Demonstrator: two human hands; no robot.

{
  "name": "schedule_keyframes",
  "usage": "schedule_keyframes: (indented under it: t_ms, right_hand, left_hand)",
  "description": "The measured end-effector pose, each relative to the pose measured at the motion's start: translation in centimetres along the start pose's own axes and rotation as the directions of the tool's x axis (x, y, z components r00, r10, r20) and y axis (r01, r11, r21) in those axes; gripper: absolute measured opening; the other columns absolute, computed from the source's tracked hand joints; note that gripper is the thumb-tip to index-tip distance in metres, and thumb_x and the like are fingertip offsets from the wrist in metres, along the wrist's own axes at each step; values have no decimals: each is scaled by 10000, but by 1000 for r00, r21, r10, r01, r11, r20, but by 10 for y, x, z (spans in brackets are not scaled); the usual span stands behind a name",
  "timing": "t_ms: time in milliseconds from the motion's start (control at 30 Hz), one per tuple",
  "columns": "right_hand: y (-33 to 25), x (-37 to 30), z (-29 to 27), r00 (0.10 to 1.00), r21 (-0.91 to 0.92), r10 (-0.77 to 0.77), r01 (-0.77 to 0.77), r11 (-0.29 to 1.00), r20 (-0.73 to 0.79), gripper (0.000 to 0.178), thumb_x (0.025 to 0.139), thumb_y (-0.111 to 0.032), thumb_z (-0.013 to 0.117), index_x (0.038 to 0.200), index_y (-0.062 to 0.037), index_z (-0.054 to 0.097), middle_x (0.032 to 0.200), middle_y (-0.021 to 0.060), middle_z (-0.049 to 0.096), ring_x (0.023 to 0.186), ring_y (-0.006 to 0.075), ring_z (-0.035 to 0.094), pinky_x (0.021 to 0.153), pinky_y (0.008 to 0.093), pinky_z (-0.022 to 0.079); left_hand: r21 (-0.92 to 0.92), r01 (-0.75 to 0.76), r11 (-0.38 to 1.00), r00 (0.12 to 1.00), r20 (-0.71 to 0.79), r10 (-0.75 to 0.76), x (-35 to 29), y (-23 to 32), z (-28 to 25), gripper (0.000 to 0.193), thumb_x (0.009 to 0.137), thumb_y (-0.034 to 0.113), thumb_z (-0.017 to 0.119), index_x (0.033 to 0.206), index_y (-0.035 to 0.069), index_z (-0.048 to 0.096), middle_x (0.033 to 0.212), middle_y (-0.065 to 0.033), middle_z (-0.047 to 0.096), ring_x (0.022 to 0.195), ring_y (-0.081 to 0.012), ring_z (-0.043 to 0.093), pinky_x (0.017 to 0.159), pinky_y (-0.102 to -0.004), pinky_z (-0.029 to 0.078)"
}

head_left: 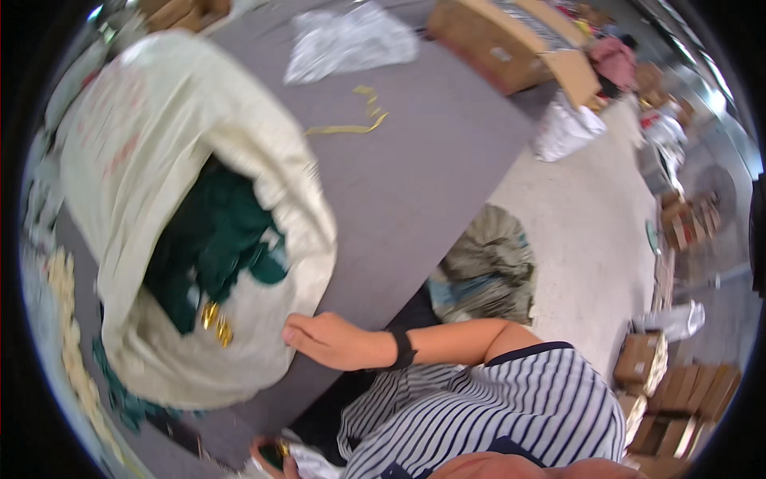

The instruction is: The person picks up a green plastic base and a gold crown ornament, fits the crown into the center of the base, and places the assembled piece into a white bag. This process is repeated multiple times throughout the video.

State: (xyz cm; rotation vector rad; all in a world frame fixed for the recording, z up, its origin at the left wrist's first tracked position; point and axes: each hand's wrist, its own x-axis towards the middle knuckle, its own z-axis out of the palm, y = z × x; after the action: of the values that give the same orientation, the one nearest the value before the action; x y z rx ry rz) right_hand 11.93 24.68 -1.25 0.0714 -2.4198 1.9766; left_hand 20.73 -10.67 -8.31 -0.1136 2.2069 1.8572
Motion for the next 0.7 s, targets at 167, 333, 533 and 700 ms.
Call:
schedule_keyframes:
  t_ms: [167, 333, 533, 700]
  right_hand:
    - [17, 4, -24, 985, 136, 128, -112, 984, -114, 350, 1005, -306, 378, 911, 8, 499, 766, 189, 588, 732, 340, 599, 636, 405, 443]
    - [51, -1, -16, 979, 106, 67, -47, 993, -192, 313, 986, -288, 421, 887, -2, 500, 693, 198, 565, 666, 357, 586, 586, 411, 439]
    - [56, -8, -1, 945, -339, -294, 232, 912, -145, 168, 933, -200, 505, 856, -52, 524, 595, 133, 531, 540, 341, 554, 503, 412, 435]
    - [53, -11, -5, 945, -300, -263, 198, 933, -194, 185, 926, -207, 504, 837, -44, 511, 596, 153, 542, 552, 369, 555, 517, 443, 437]
  left_hand:
    - [102, 323, 941, 939, 87, -332, -35, -68, -67, 483, 792, 64, 632, 1232, 10, 441, 1046, -62, 535, 941, -178, 514, 831, -290, 449]
    - [313, 258, 914, 930, 178, -323, 14, -156, -56, 395, 808, 144, 701, 1109, 13, 482, 956, -36, 482, 862, -146, 452, 771, -286, 427]
    - [330, 240, 913, 866, 353, -355, 70, -193, -5, 408, 816, 185, 680, 1132, 16, 485, 946, -42, 497, 842, -152, 465, 757, -297, 432]
    - [334, 233, 913, 804, 463, -374, 119, -204, 41, 423, 822, 220, 663, 1151, 20, 488, 937, -46, 509, 825, -158, 476, 746, -307, 436]
